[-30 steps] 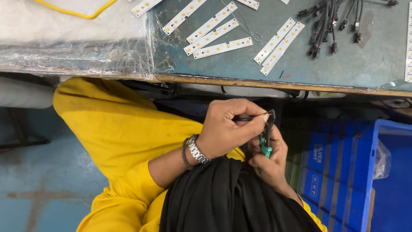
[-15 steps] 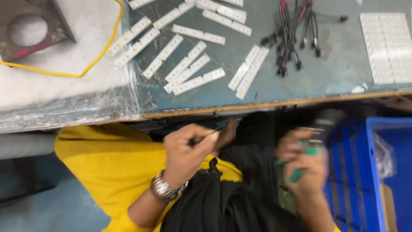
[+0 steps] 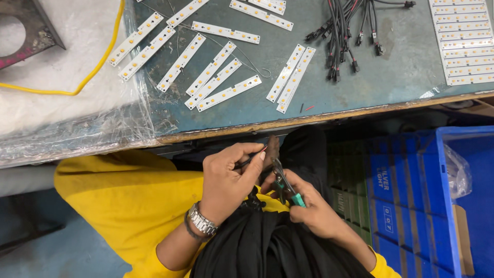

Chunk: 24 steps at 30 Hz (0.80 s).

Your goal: The person cuts LED strips into smaller segments using pliers and then strips the ends of wires using wire strippers. The person handles multiple LED strips and wires on a workbench, preparing them for assembly.

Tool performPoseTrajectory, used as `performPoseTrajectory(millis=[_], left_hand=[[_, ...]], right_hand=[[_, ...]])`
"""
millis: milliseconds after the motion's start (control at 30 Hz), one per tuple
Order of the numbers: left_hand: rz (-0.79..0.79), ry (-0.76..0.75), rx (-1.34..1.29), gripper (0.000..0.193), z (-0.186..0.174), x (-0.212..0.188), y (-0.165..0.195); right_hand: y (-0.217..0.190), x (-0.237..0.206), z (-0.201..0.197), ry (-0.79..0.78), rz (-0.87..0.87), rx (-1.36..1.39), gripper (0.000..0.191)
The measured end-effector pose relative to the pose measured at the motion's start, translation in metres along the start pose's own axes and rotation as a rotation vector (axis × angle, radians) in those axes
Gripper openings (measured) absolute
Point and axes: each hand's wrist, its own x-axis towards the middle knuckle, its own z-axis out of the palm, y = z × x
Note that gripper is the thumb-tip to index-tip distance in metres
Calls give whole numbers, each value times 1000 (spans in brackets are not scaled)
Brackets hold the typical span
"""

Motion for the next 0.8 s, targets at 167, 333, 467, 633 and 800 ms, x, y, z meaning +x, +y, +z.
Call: performPoseTrajectory(millis=[167,333,467,633,800], left_hand=[[137,-2,47,12,1,-4,1],[263,-26,75,12,4,-6,2],[339,-25,146,14,4,-7,4],[350,-28,164,13,3,-7,8],[315,-35,126,12,2,-7,10]], right_hand=[[2,3,-2,70,125,25,71],[7,5,-4,51,75,27,77],[11,4,-6,47,-7,-23,73],[13,4,-5,172,-82,-354,63],[11,3,-4,238,-87,-482,60]])
